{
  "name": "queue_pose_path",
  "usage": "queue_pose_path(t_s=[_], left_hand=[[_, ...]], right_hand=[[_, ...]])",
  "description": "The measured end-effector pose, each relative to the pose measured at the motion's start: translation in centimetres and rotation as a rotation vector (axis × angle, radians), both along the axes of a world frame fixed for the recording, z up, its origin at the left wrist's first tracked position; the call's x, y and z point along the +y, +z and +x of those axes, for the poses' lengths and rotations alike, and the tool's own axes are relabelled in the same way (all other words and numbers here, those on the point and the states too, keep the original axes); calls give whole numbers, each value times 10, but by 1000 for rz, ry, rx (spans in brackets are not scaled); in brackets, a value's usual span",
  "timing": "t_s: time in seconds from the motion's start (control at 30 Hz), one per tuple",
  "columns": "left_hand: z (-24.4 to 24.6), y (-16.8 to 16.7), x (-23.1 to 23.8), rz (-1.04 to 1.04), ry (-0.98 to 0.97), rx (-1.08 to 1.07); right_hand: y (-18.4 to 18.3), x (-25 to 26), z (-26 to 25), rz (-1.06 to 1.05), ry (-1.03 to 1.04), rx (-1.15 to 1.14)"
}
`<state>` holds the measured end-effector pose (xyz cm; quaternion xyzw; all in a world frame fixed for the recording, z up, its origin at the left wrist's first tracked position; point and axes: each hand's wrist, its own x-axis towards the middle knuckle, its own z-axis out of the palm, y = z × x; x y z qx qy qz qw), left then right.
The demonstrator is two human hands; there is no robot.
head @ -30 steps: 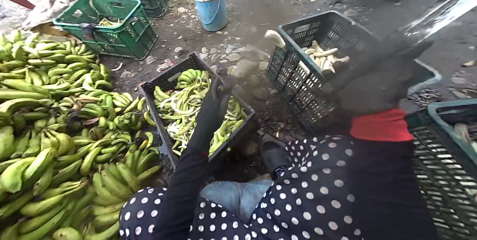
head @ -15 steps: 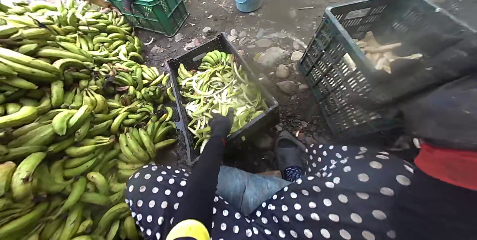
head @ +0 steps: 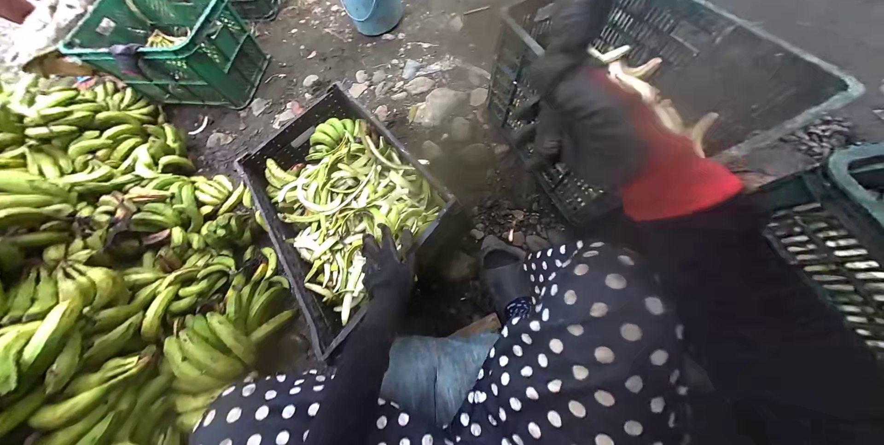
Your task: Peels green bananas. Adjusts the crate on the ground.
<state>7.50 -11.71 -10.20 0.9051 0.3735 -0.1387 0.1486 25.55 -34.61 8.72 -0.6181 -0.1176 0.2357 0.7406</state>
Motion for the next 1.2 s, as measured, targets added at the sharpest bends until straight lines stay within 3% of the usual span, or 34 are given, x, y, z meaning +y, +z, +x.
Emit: queue_pose_path(t_s=[0.13, 0.27, 0.47, 0.57, 0.7, 0.87, 1.03, 1.2], left_hand=[[1, -11, 4, 61, -36, -5], [-1, -17, 6, 24, -43, -82], [-5, -27, 11, 16, -91, -201], [-6, -29, 13, 15, -79, -197], [-9, -34, 14, 29, -95, -233], [-6, -34, 11, 23, -65, -226], [-5, -34, 13, -14, -56, -213], [-5, -35, 12, -14, -74, -251]], right_hand=[[-72, 24, 29, -495, 152, 142], [-169, 69, 60, -730, 280, 303], [-253, 163, 120, -904, 458, -104], [-273, 188, 124, -942, 458, -140], [-291, 188, 120, -1017, 628, -74], [-299, 172, 125, -1075, 605, -99], [-277, 125, 112, -1042, 357, -90], [-213, 58, 88, -988, 23, -88]])
